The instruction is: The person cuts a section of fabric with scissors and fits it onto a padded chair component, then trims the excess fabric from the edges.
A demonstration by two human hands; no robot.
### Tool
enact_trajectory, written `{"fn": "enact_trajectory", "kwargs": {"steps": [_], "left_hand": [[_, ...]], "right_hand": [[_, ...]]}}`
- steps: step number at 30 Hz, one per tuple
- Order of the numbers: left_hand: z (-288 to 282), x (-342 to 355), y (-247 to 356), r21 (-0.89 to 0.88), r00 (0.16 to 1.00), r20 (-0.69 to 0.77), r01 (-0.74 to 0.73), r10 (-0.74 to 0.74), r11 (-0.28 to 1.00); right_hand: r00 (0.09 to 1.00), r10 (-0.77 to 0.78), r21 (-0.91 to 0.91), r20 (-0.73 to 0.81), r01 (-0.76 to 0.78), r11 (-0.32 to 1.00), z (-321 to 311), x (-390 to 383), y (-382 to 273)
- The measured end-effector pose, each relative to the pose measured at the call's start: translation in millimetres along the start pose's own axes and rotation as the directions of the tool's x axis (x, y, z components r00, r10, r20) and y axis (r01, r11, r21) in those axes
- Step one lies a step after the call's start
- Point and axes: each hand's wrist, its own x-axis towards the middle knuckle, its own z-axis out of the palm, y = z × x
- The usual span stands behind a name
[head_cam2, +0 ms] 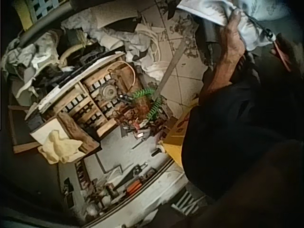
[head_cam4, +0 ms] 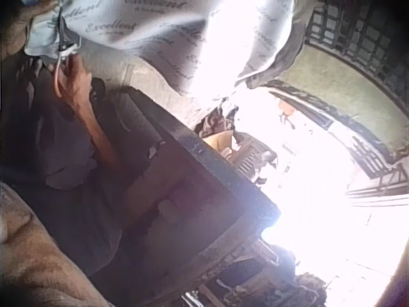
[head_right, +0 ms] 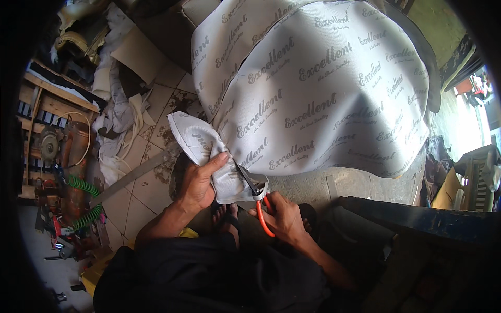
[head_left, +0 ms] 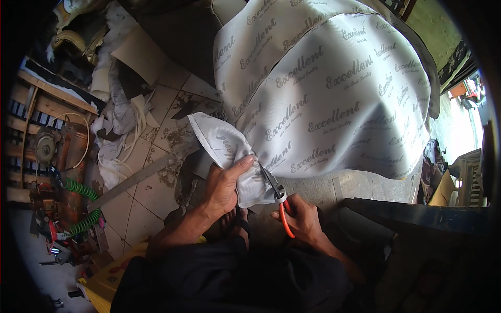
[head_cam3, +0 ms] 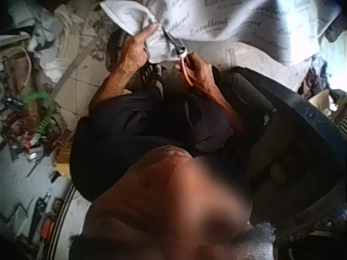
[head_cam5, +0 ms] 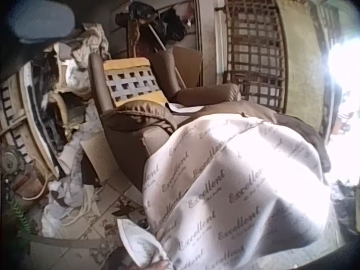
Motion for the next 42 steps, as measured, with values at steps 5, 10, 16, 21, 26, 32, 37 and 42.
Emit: {"fn": "enact_trajectory", "kwargs": {"steps": [5,10,16,21,26,32,37,42], "left_hand": [[1.1,-1.5,-9.4,-0.010,0.996,-0.062,-0.064,0.063,0.998],[13.0,-9.0,-19.0,-0.010,0.996,-0.025,-0.091,0.091,0.996],[8.2,-10.5,-15.1,0.002,0.998,0.012,-0.055,0.055,0.999],[5.6,-10.1,-9.8,0.073,0.997,-0.030,-0.065,0.068,0.995],[4.7,-1.1,28.3,0.261,0.990,0.016,-0.136,0.137,0.956],[-3.2,4.0,13.9,0.106,0.993,-0.074,-0.083,0.091,0.991],[-7.4,2.5,8.5,-0.020,0.996,-0.028,-0.086,0.086,0.996],[-3.8,-1.5,1.9,0.043,0.985,-0.014,-0.171,0.172,0.984]], "right_hand": [[0.999,0.016,-0.052,-0.031,-0.018,0.998,4.3,0.6,-3.8],[0.995,-0.032,0.012,-0.097,0.033,0.999,16.6,3.1,19.5],[0.998,-0.052,-0.125,-0.040,0.047,0.991,1.6,11.6,2.6],[0.994,-0.081,-0.253,-0.070,0.061,0.966,-7.9,9.3,0.3],[0.959,-0.246,-0.358,-0.139,0.183,0.916,-1.7,11.9,-1.4],[0.990,-0.100,-0.231,-0.103,0.074,0.970,-0.2,8.9,1.2],[0.993,-0.092,-0.134,-0.073,0.081,0.988,-3.4,10.7,-6.8],[1.000,-0.019,-0.056,0.004,0.019,0.998,-4.5,20.3,-20.5]]}}
